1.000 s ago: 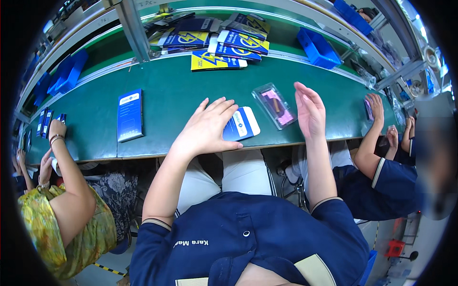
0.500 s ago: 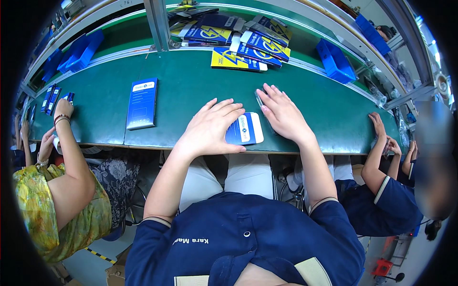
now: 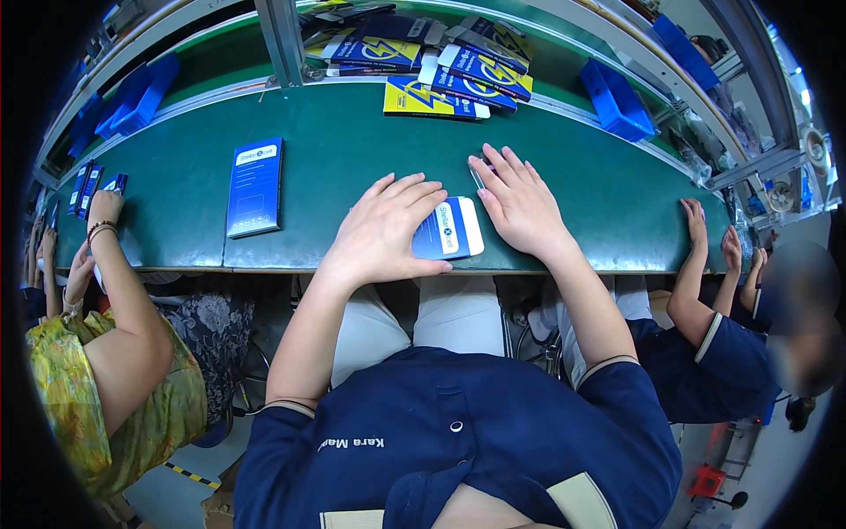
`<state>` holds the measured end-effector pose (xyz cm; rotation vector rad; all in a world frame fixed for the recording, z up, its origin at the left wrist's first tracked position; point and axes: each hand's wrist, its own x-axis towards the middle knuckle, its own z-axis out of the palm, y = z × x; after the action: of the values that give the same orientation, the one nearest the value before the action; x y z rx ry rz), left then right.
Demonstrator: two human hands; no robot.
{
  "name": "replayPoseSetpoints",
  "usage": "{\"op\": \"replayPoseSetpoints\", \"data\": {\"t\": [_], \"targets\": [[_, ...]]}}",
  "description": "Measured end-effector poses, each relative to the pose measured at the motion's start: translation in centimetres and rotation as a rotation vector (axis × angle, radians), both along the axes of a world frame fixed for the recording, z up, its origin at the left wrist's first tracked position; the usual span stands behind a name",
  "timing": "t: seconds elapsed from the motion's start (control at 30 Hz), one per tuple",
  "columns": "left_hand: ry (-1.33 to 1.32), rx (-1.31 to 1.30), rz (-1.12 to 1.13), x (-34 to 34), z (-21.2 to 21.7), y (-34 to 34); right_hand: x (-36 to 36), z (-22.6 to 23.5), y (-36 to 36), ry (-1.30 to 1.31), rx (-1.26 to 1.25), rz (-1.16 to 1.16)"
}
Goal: Manually assemble and fold small blue and white packets on a factory assembly line.
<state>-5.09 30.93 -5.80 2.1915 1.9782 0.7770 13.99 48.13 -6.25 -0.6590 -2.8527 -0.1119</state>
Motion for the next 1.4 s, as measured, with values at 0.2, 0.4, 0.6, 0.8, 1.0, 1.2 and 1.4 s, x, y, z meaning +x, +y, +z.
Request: {"op": "replayPoseSetpoints", "data": {"t": [0.2,0.4,0.6,0.8,1.0,1.2,1.4], "targets": [[0.008,-0.003,0.008,0.3,-0.1,-0.4,0.1,-0.2,-0.5,-0.031,0.013,-0.015],[0.009,0.006,-0.008,0.4,0.0,-0.1,0.9,-0.1,0.0,0.080,-0.034,0.003],[0.002,-0.008,0.007,0.4,-0.2,-0.6,3.3,0.6,-2.4,0.211,-0.101,-0.286],[0.001,0.002,0.040,0.1,-0.5,-0.2,6.1,0.8,-0.9,0.353,-0.443,-0.057],[0.033,0.006,-0.060,0.0,0.7,0.6,4.4,1.6,-2.1,0.181,-0.661,0.249],[-0.190,-0.070,-0.025,1.3,3.0,1.4,1.0,1.3,-6.2,0.854,-1.048,0.372],[-0.565,0.711,0.210,4.5,1.5,1.8,-0.9,5.0,-7.5,1.071,-1.885,0.234]]}}
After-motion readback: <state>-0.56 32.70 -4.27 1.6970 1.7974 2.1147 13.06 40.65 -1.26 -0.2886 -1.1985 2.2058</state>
